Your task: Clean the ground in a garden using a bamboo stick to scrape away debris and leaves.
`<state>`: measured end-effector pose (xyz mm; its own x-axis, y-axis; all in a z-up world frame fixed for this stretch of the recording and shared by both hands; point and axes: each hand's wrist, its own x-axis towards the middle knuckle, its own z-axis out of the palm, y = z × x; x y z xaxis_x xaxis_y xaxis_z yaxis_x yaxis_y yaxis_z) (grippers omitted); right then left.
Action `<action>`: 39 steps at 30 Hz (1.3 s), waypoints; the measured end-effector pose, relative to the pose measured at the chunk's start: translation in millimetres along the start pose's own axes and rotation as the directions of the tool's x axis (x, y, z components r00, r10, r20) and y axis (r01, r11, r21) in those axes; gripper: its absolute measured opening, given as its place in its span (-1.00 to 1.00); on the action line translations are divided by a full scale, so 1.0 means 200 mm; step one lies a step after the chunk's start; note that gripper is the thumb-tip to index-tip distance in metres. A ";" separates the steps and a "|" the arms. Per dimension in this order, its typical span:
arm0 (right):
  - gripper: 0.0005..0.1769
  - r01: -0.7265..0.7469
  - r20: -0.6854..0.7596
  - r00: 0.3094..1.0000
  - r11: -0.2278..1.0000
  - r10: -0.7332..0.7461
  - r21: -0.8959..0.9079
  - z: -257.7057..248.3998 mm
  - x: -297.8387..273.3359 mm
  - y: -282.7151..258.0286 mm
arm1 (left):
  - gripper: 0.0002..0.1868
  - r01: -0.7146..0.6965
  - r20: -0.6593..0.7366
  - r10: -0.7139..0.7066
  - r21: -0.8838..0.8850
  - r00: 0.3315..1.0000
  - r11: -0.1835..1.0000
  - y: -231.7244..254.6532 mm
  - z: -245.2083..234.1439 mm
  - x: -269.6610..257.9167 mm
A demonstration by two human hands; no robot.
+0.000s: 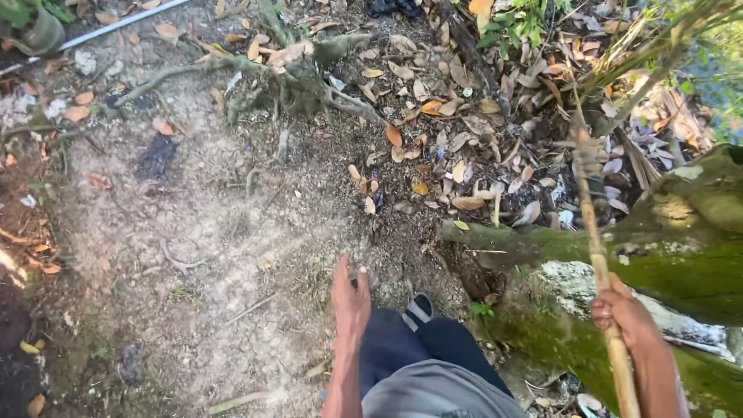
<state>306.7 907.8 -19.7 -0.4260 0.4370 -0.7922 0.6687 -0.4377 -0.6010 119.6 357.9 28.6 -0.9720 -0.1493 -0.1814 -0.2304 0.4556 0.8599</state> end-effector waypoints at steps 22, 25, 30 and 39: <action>-0.29 -0.218 0.446 0.774 0.849 0.451 -0.481 1.77 -0.29 0.41 | -0.42 0.180 -0.045 -0.174 0.167 0.984 0.970 -0.05 -0.29 -0.23; -0.27 -0.248 0.366 0.825 0.859 0.430 -0.448 1.58 -0.21 0.35 | -0.40 0.089 -0.033 -0.083 0.273 0.996 0.958 -0.11 -0.23 -0.21; -0.22 -0.308 0.206 0.903 0.901 0.378 -0.305 1.20 -0.12 0.18 | -0.41 0.024 0.018 -0.029 0.229 0.999 0.973 0.05 -0.15 -0.12; -0.23 -0.026 0.051 0.998 0.988 0.034 -0.155 0.40 0.16 0.07 | -0.42 -0.203 0.032 0.200 0.164 0.979 0.965 0.03 -0.12 -0.10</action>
<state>254.2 853.2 -61.2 -0.4336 0.3810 -0.8166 0.7656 -0.3222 -0.5568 139.2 342.4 49.1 -0.9994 -0.0272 -0.0203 -0.0327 0.6140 0.7886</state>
